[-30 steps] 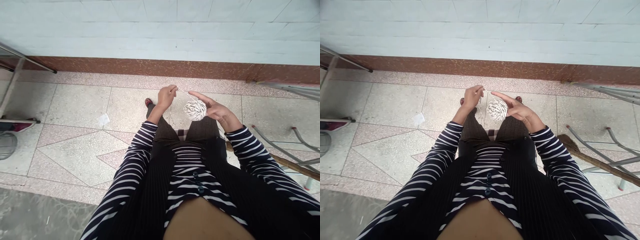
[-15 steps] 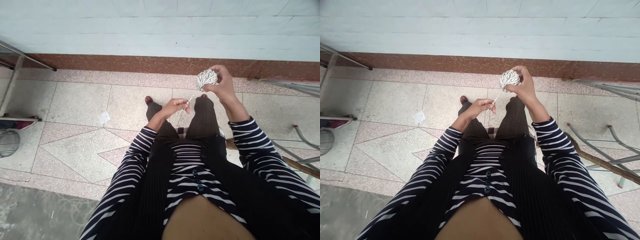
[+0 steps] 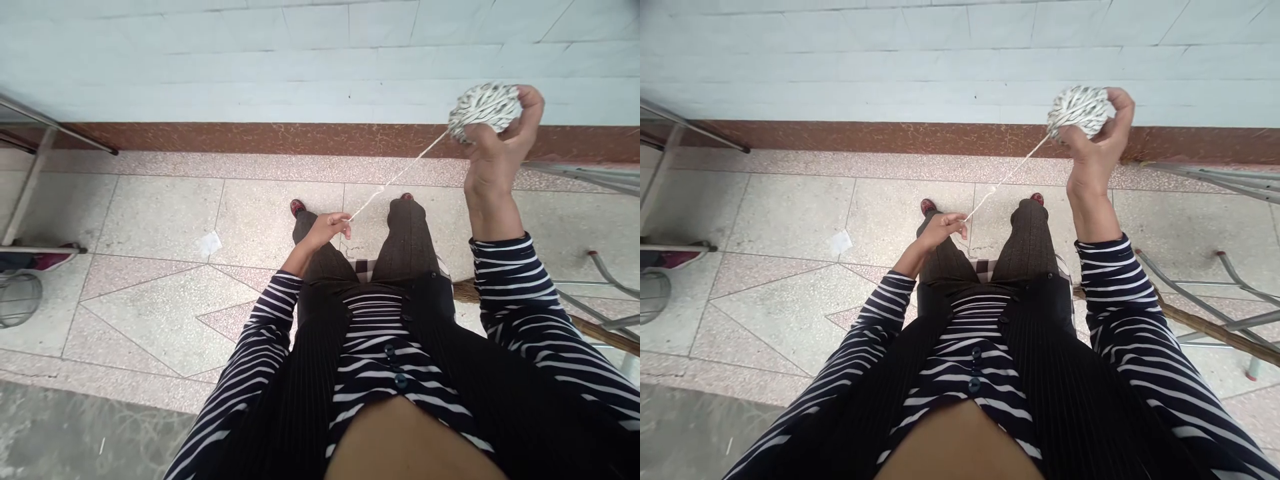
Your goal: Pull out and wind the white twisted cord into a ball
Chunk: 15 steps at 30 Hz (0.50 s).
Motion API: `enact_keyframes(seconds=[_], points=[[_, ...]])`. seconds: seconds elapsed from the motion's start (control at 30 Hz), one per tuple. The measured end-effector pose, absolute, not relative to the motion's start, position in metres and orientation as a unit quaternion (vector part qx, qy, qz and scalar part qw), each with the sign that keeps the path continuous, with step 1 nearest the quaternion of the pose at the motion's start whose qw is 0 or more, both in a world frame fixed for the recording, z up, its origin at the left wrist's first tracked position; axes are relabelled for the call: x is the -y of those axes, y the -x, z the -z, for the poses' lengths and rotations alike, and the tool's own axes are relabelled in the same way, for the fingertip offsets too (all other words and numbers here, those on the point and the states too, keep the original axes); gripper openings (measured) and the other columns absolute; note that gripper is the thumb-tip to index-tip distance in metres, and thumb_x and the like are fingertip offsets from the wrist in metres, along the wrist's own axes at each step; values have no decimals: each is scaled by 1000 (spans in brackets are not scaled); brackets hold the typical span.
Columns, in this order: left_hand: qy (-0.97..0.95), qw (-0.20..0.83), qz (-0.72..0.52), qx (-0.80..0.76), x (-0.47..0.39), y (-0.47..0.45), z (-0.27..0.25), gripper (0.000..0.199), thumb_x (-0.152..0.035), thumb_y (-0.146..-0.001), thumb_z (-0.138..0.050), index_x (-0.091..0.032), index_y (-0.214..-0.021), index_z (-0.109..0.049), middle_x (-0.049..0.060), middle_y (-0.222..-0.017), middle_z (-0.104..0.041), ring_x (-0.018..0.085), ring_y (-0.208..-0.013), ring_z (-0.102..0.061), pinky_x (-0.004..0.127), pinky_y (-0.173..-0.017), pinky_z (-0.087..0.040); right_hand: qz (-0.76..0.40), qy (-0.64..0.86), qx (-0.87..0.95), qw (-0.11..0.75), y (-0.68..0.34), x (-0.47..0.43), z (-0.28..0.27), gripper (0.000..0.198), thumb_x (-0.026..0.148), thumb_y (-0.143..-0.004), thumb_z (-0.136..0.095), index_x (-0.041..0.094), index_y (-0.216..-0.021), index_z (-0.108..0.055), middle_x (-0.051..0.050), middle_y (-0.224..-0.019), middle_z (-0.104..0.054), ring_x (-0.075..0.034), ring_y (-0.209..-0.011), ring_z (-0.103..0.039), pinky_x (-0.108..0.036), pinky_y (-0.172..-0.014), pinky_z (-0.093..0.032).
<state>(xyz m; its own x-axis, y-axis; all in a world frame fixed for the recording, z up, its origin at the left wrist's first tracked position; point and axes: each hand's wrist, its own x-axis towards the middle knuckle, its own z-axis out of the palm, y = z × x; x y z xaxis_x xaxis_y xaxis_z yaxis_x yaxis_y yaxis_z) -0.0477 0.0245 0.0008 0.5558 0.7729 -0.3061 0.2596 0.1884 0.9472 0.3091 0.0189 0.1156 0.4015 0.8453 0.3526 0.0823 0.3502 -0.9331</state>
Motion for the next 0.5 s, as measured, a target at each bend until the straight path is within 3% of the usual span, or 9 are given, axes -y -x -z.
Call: enact_keyframes(seconds=[0.1,0.17,0.23,0.3,0.4,0.5], points=[[-694,504,-165,-487,-43,63,4,22,-26,-88,-64,-19,-68,-71,4,-72,-75,19,-76,-71,30,-84,-54,-416,476,503,589,-322,-12,-128,77,76,-84,-69,65,-155,-39,5,-147,-67,-44,-156,-42,-63,-93,-61],[-711,444,-166,-519,-56,64,9,22,-23,-87,-62,-20,-68,-72,6,-78,-78,23,-84,-74,33,-91,-56,-450,476,483,581,-316,-7,-135,74,74,-82,-72,60,-150,-46,1,-141,-69,-44,-146,-52,-60,-88,-63],[-719,419,-184,-523,-65,56,11,16,-18,-84,-63,-19,-83,-79,10,-100,-84,27,-104,-77,38,-107,-55,-395,482,441,646,-298,-2,-139,69,51,-74,-83,52,-137,-54,-1,-139,-67,-39,-138,-58,-55,-87,-64],[-731,415,-218,-497,-70,40,9,30,-15,-83,-65,-18,-107,-82,13,-129,-81,28,-128,-72,42,-123,-47,-360,469,412,693,-275,2,-144,66,30,-66,-85,43,-124,-56,-1,-138,-65,-36,-132,-62,-50,-87,-65],[-738,436,-282,-431,-76,6,-6,46,-20,-89,-71,-20,-135,-74,15,-153,-70,28,-142,-65,46,-130,-40,-434,447,448,642,-243,8,-153,64,26,-66,-87,40,-121,-58,-3,-140,-66,-37,-134,-62,-52,-90,-67],[-717,489,-341,-361,-78,-28,-32,45,-34,-93,-79,-21,-136,-72,14,-148,-72,29,-139,-66,46,-123,-46,-477,450,502,563,-224,13,-163,65,30,-70,-93,41,-125,-60,-4,-142,-66,-40,-147,-52,-55,-102,-65]])
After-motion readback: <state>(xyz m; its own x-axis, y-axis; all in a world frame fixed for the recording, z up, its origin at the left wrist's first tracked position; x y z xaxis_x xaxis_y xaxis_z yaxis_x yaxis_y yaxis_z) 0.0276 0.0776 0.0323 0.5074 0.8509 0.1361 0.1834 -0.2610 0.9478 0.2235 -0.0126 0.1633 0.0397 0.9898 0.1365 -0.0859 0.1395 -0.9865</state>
